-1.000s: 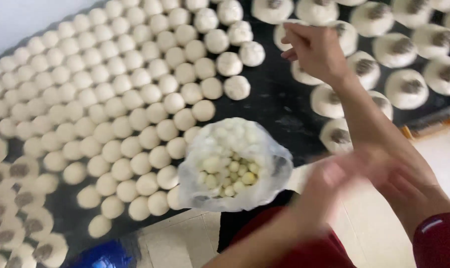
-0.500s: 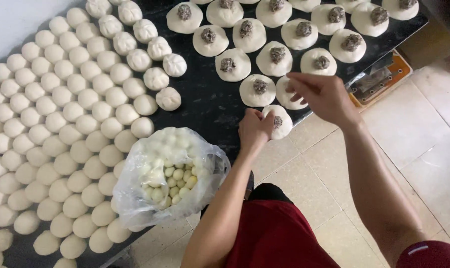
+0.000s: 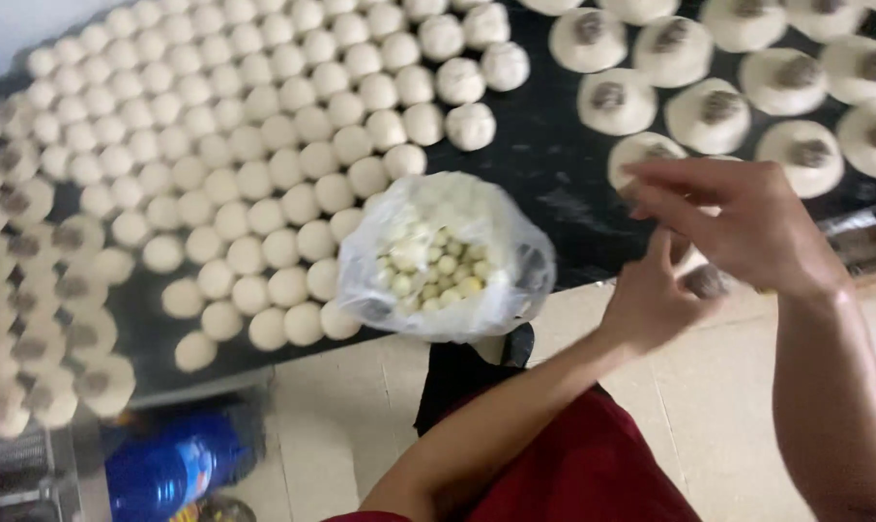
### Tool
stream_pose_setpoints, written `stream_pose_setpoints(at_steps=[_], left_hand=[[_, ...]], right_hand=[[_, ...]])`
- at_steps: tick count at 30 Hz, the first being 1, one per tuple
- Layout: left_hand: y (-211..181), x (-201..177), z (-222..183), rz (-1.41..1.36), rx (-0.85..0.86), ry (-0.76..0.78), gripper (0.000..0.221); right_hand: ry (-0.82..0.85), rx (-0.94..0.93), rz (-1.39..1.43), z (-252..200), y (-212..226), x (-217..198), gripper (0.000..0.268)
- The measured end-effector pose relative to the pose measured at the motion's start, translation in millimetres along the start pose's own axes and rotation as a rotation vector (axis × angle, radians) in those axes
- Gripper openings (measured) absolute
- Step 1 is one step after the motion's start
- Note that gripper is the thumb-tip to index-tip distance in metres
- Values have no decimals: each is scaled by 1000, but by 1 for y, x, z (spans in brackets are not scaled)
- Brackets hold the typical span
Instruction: Assembling and sealing filled buns by adding a small egg to meat filling and pleating the dough.
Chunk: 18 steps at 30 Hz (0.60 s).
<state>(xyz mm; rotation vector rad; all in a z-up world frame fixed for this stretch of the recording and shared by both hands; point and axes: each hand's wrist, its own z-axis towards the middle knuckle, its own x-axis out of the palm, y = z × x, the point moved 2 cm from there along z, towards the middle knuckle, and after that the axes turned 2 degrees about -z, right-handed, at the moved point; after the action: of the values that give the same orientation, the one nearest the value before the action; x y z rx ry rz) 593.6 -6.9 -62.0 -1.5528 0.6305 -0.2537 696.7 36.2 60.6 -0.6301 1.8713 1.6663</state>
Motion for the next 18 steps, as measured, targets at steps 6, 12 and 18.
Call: stream_pose_setpoints(at_steps=[6,12,18], left_hand=[[-39,-127,-112,-646,-62,-75,80],[-19,-203,-203,-1146,-357,-299,54],[-8,-223,-204,-1061,-286,-757,41]], right_hand=[[329,-744,-106,29,94,71,22],[608,-578,-389,27,123,157,23],[526,-574,-495,25,121,167,25]])
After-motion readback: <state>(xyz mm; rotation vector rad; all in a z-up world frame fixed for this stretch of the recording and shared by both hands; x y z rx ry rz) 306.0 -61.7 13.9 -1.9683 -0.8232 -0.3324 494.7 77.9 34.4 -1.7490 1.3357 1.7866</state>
